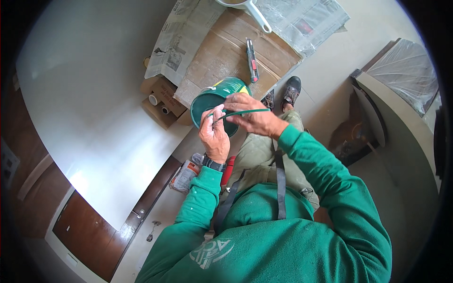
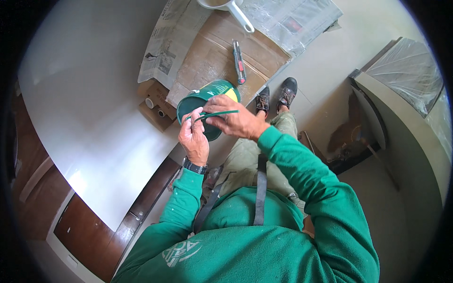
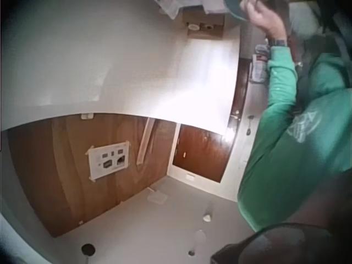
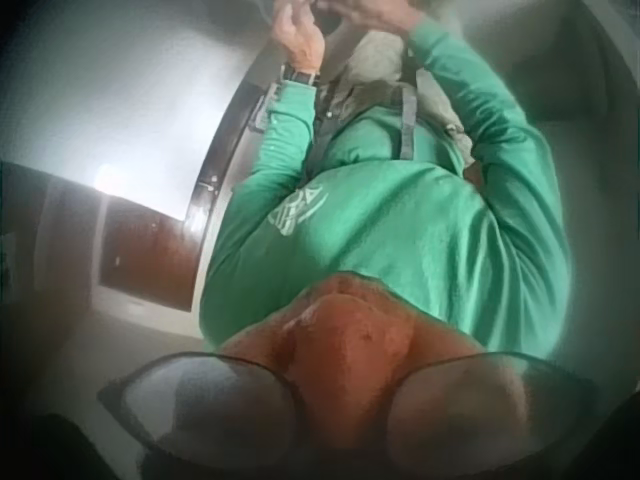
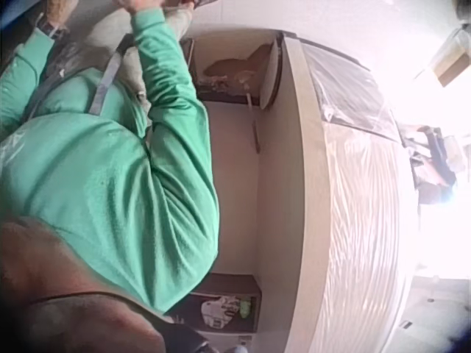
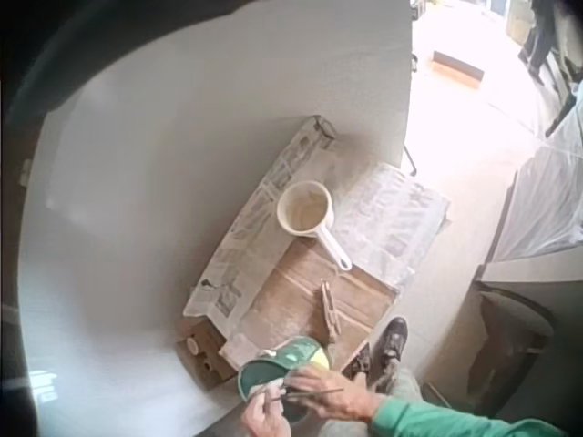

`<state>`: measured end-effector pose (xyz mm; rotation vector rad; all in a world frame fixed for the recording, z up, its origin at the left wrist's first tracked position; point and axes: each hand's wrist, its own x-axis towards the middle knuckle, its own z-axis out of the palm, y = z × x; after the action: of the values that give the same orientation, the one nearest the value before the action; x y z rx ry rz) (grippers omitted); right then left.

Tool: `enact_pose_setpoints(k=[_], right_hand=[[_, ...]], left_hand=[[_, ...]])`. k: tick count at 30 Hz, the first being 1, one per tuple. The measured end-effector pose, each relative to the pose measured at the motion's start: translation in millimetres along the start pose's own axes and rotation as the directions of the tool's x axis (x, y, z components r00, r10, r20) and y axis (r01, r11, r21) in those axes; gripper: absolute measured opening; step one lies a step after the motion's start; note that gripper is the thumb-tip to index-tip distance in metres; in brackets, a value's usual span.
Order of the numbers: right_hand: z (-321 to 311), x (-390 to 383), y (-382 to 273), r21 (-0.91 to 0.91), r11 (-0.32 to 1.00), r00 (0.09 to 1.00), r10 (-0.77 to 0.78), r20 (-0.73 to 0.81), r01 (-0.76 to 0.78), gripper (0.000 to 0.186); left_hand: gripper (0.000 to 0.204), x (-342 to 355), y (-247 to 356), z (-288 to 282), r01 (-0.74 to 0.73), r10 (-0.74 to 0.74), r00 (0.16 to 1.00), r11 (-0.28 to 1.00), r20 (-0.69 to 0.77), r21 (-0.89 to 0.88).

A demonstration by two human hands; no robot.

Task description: The person uses a utility knife to cut the seal on a green paint bucket, removes the lid, and places it on a workbench. They then pick up a paint roller and dip it into the bucket to load it with white paint.

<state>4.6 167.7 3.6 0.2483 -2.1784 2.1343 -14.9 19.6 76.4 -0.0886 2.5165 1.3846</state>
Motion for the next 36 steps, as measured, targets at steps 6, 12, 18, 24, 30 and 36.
enact_pose_setpoints(k=[6, 12, 18, 24, 30, 36], right_hand=[[29, 3, 15, 0.747, 0.578, 0.674, 0.698, -0.243, -0.330, 0.030], [45, 28, 14, 0.978, 0.208, 0.458, 0.866, -0.200, 0.032, 0.022], [43, 33, 8, 0.985, 0.173, 0.387, 0.907, -0.167, 0.020, 0.020], [44, 26, -7, 0.981, 0.184, 0.392, 0.900, -0.192, 0.058, 0.018], [50, 1, -15, 0.987, 0.126, 0.363, 0.919, -0.156, 0.104, 0.022], [39, -10, -5, 0.992, 0.121, 0.476, 0.875, -0.088, -0.039, 0.023]], left_hand=[[0.038, 39, -23, -12, -0.217, 0.262, 0.960, 0.916, -0.094, 0.337], [0.047, 79, -70, -23, -0.145, 0.174, 0.985, 0.770, 0.013, 0.622], [0.044, 84, -77, -26, -0.092, 0.102, 0.995, 0.822, 0.015, 0.562], [0.034, 94, -78, -29, -0.345, 0.335, 0.935, 0.770, 0.120, 0.537], [0.025, 112, -74, -31, -0.563, 0.437, 0.822, 0.722, 0.366, 0.403], [0.055, 93, -97, -62, 0.342, -0.345, 0.937, 0.938, 0.056, 0.058]])
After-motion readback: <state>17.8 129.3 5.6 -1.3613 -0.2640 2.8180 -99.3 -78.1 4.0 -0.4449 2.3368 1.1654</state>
